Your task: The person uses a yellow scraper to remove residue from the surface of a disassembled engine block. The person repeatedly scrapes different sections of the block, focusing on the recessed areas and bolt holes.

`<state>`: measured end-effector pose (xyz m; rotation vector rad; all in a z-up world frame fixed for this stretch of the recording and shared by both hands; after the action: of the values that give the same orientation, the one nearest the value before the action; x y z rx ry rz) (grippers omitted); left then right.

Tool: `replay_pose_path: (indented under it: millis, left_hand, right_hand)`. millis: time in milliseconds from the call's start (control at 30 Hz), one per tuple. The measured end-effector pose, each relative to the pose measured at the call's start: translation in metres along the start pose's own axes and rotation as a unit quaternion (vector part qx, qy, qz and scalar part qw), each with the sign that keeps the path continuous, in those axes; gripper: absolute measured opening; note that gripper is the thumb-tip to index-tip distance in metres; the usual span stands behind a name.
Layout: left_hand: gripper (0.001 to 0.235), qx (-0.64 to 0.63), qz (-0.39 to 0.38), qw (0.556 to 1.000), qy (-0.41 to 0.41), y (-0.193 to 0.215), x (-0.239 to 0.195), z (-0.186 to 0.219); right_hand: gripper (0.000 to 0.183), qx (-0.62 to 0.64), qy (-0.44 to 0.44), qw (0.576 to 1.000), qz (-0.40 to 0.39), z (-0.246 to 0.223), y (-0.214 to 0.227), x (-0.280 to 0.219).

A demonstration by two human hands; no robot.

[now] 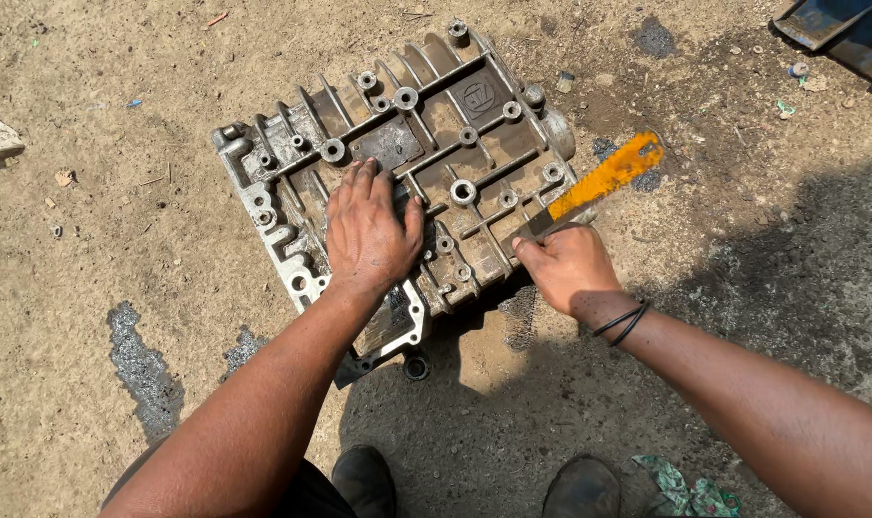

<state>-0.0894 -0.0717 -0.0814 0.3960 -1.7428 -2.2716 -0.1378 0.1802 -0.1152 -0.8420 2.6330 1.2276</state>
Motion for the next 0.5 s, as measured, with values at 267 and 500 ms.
replay_pose_path:
  millis: [267,500]
  left_hand:
    - [0.065,-0.003,-0.001,1.0,-0.011,-0.004,0.0,-0.003]
    - [0.061,-0.008,-0.004,1.0,-0.016,0.0,-0.001,-0.002]
  right_hand:
    - [0.049,-0.092,0.025,0.995,-0.03,-0.014,0.02,0.002]
    - [0.04,-0.103,0.303,0.946,0.059,-0.043,0.048,-0.007]
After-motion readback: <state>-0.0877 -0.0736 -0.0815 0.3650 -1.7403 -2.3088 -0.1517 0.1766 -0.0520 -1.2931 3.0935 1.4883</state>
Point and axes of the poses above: each hand's wrist, its own x-axis towards the middle knuckle, its own y-axis out of the back of the hand, z = x × y, the point moved 6 cm from there along x, towards the middle knuckle, and after that the axes turned 4 degrees about y, right-handed, at the moved point
